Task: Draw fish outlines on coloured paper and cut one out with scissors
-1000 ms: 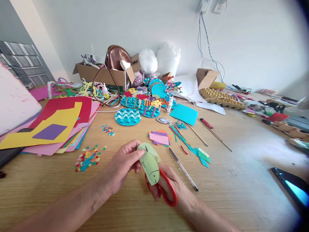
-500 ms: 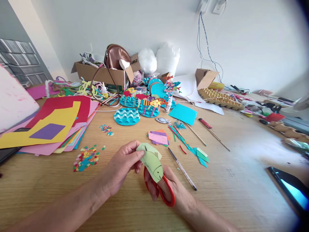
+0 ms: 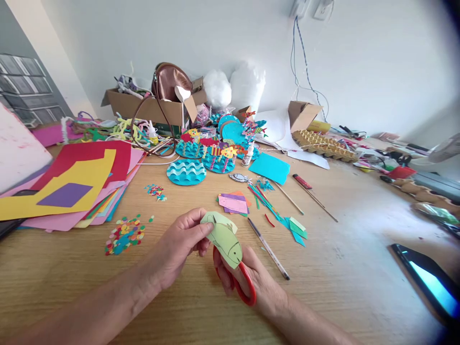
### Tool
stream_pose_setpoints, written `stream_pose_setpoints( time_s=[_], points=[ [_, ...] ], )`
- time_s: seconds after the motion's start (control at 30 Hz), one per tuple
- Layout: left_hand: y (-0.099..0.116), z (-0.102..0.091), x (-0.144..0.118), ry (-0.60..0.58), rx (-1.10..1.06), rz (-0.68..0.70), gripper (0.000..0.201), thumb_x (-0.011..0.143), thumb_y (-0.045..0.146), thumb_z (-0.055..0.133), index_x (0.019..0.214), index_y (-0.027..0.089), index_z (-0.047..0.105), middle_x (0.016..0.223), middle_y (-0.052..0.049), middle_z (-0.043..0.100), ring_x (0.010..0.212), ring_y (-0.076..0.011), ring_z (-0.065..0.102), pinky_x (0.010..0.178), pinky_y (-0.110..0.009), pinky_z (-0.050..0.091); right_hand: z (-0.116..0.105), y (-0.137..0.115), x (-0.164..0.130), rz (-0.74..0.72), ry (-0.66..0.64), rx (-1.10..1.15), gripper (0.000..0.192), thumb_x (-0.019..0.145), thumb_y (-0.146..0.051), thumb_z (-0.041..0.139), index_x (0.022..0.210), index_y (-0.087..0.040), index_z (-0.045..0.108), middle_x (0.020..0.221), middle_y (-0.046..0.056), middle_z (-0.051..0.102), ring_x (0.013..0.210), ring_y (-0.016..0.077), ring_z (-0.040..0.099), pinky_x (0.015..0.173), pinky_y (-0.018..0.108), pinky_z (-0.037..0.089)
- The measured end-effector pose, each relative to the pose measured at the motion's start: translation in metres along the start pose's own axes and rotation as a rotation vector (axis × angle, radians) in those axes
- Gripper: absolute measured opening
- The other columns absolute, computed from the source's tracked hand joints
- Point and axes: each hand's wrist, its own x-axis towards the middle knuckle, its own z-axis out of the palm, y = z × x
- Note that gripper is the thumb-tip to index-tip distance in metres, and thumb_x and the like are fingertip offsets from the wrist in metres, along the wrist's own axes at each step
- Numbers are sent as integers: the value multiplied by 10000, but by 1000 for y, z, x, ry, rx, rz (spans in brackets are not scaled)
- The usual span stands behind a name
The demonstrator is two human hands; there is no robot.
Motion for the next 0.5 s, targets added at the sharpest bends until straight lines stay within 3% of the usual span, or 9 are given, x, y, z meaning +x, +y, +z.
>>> stream_pose_setpoints(
  time_s=[0.5],
  points=[
    [2, 1, -1, -3, 15, 3, 183, 765, 336, 603, 759, 156, 570, 655, 23, 513, 548, -77, 397, 492, -177, 367, 2, 2, 0, 10, 10, 24, 596, 852, -680, 334, 735, -144, 568, 441, -40, 412, 392, 90, 372, 394, 207, 306]
  ],
)
